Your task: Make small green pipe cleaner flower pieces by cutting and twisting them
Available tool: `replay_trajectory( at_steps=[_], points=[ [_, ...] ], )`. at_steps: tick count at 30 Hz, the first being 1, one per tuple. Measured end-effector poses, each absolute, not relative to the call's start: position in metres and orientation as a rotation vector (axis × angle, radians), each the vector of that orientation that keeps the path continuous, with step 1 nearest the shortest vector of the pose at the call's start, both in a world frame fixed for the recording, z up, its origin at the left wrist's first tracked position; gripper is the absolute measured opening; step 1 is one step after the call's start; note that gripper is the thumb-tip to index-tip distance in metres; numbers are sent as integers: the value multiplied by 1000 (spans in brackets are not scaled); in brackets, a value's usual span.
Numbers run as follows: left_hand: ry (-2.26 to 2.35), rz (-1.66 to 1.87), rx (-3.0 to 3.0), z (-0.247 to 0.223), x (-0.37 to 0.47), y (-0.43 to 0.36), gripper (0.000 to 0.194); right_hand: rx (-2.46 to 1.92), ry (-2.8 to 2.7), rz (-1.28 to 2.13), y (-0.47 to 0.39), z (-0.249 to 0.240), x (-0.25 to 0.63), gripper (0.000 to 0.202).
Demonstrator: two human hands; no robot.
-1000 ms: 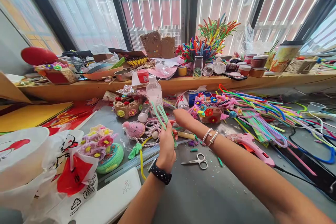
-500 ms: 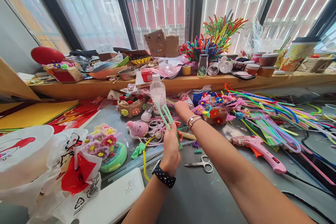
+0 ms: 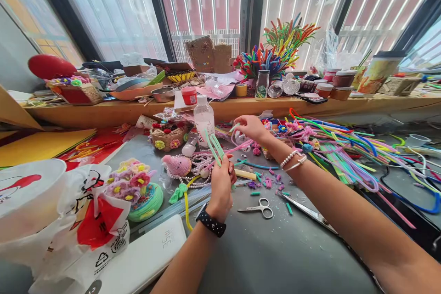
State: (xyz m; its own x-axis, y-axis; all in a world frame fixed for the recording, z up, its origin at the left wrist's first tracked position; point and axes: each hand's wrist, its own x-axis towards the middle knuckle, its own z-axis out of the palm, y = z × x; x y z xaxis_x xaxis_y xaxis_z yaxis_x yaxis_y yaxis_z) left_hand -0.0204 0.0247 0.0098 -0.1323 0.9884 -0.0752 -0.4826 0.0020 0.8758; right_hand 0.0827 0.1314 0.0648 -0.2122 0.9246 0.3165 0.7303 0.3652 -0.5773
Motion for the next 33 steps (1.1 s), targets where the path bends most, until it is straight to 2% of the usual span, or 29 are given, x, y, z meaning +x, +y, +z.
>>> replay_trajectory(
  at_steps=[2,5,7,12,20,27,33],
  points=[
    [957,1453,742,12,-20,24,32,-1371,-2016,411,105,57,91,32],
    [937,1408,784,14,-20,23,36,-1302,-2046,421,61,43,111,17],
    [895,1390,794,15,-21,22,39,-1260,-2056,383,37,34,132,15],
    [923,1407,784,12,-22,24,39,-1492,-1699,-120,14,19,213,21],
    [967,1420,864,6,-18,25,23,-2073,-1884,-392,25,-8,317,27],
    [981,1296,851,11,-18,22,32,-2065,-1973,-471,66,-12,312,27],
    [927,1244,961,13,-17,20,28,-2160,-2007,-397,104,-7,302,30]
  ],
)
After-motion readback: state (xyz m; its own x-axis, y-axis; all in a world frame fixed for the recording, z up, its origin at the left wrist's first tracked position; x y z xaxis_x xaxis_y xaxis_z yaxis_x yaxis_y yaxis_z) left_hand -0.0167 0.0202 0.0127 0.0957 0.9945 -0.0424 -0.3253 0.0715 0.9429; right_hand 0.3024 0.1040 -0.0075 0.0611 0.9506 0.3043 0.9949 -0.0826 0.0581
